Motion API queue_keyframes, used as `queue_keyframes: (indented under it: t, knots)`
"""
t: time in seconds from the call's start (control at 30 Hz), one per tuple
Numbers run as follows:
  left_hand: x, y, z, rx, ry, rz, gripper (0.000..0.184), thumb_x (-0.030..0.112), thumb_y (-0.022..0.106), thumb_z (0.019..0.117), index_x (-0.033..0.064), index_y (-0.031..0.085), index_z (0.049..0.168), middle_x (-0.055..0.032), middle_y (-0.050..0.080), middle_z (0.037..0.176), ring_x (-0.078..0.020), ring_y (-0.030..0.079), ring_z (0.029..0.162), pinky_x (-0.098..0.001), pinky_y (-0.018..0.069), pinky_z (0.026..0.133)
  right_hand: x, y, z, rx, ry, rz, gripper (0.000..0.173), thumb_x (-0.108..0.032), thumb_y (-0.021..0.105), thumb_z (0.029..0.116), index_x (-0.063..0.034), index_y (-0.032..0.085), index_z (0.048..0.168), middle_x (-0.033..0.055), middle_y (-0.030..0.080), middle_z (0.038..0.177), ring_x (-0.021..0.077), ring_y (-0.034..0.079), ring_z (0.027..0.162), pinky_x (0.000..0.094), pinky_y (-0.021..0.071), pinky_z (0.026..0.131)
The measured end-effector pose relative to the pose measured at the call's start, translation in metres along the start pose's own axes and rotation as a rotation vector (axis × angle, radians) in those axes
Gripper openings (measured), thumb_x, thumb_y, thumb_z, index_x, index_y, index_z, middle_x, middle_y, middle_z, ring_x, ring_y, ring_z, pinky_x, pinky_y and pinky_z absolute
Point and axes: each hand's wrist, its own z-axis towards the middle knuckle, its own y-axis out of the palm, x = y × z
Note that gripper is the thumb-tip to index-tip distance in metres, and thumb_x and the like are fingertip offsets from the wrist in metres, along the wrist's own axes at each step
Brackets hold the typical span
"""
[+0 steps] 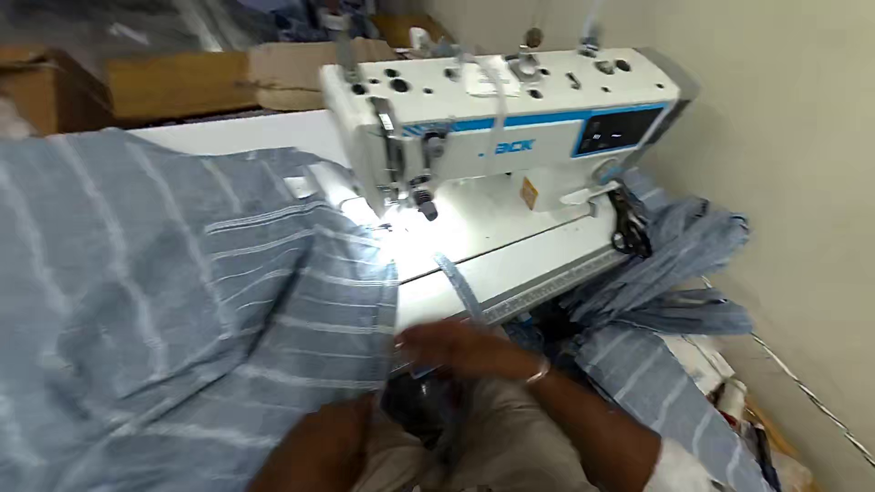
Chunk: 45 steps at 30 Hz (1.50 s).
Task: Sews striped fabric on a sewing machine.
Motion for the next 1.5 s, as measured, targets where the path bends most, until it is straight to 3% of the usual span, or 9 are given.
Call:
queue_keyframes:
  t: [0.07,0.13,0.23,0.37,0.53,0.7,0.97,1.13,1.5]
  knots:
    - [0.021,0.009,0.003,-0.017,-0.01,-0.063,0.034,0.018,0.059,0.1023,-0.0024,0.061,0.13,-0.0306,0.069,0.108,-0.0512,0.067,0.104,-0.068,0.0518,0.089,-0.001,-0.066,0.011,0.342,0.194,-0.421,0.05,-0.021,0.064,0.1023,-0.0036,0.052,0.147,0.0164,0.06,0.142,0.0227,0.062,0.126,0.0404,0.0517,0.107]
    - [0.044,0.01,0.004,-0.042,0.006,-0.109,0.032,0.021,0.055,0.1053,0.0007,0.06,0.13,-0.0268,0.069,0.107,-0.0465,0.068,0.104,-0.0637,0.0534,0.088,-0.001,-0.093,0.033,0.448,0.246,-0.674,0.06,-0.029,0.067,0.0988,-0.001,0.05,0.149,0.0239,0.048,0.153,0.0358,0.048,0.142,0.055,0.0393,0.117]
    - [0.072,0.007,0.006,-0.061,0.051,-0.136,0.032,0.022,0.053,0.106,0.0027,0.059,0.131,-0.025,0.069,0.107,-0.0447,0.068,0.103,-0.0624,0.0544,0.087,-0.012,-0.061,0.064,0.37,0.24,-0.652,0.054,-0.036,0.068,0.0985,-0.0057,0.057,0.142,0.0175,0.062,0.136,0.0282,0.07,0.112,0.0495,0.059,0.095]
    - [0.091,0.001,0.009,-0.136,0.07,-0.121,0.034,0.013,0.057,0.1016,0.0036,0.054,0.134,-0.0234,0.067,0.111,-0.0433,0.067,0.105,-0.0596,0.0552,0.086,-0.015,-0.024,0.098,0.335,0.317,-0.773,0.046,-0.025,0.064,0.0978,-0.0028,0.061,0.138,0.0208,0.062,0.126,0.0357,0.067,0.107,0.0536,0.0566,0.09]
    - [0.085,0.004,0.011,-0.151,0.057,-0.149,0.035,0.014,0.058,0.1016,0.0045,0.054,0.135,-0.0233,0.067,0.111,-0.0435,0.068,0.104,-0.0599,0.0557,0.085,-0.009,-0.024,0.099,0.343,0.253,-0.893,0.033,-0.012,0.06,0.0963,-0.0028,0.07,0.127,0.0178,0.067,0.11,0.0317,0.069,0.097,0.0484,0.0583,0.083]
    - [0.077,0.003,0.018,-0.131,0.006,-0.172,0.039,0.021,0.057,0.1039,0.0044,0.052,0.139,-0.0231,0.068,0.112,-0.0427,0.067,0.107,-0.0589,0.0549,0.089,-0.012,-0.02,0.093,0.318,0.297,-0.931,0.036,-0.013,0.057,0.098,-0.0026,0.068,0.131,0.0181,0.065,0.112,0.0317,0.069,0.094,0.0466,0.0586,0.079]
    - [0.069,0.003,0.028,-0.055,0.003,-0.264,0.044,0.011,0.058,0.1005,0.0012,0.048,0.142,-0.0247,0.063,0.123,-0.0416,0.064,0.116,-0.0559,0.0527,0.097,-0.012,-0.02,0.092,0.318,0.306,-0.946,0.038,-0.013,0.057,0.0985,-0.0033,0.066,0.134,0.0181,0.065,0.115,0.0304,0.07,0.093,0.0453,0.0595,0.078]
    - [0.069,0.003,0.032,-0.051,-0.05,-0.228,0.042,0.021,0.055,0.1043,0.0008,0.049,0.141,-0.025,0.068,0.114,-0.0427,0.067,0.108,-0.0586,0.054,0.092,-0.01,-0.021,0.091,0.312,0.306,-0.929,0.038,-0.013,0.057,0.0986,-0.0031,0.066,0.134,0.0176,0.065,0.116,0.0305,0.069,0.095,0.0457,0.0592,0.079]
    - [0.064,0.003,0.033,-0.106,0.064,-0.174,0.063,0.002,0.066,0.0918,-0.0024,0.041,0.149,-0.0278,0.06,0.128,-0.0443,0.06,0.121,-0.0574,0.0498,0.102,-0.011,-0.018,0.088,0.314,0.298,-0.917,0.039,-0.013,0.057,0.0981,-0.004,0.066,0.135,0.0168,0.064,0.117,0.0292,0.069,0.093,0.0452,0.0595,0.077]
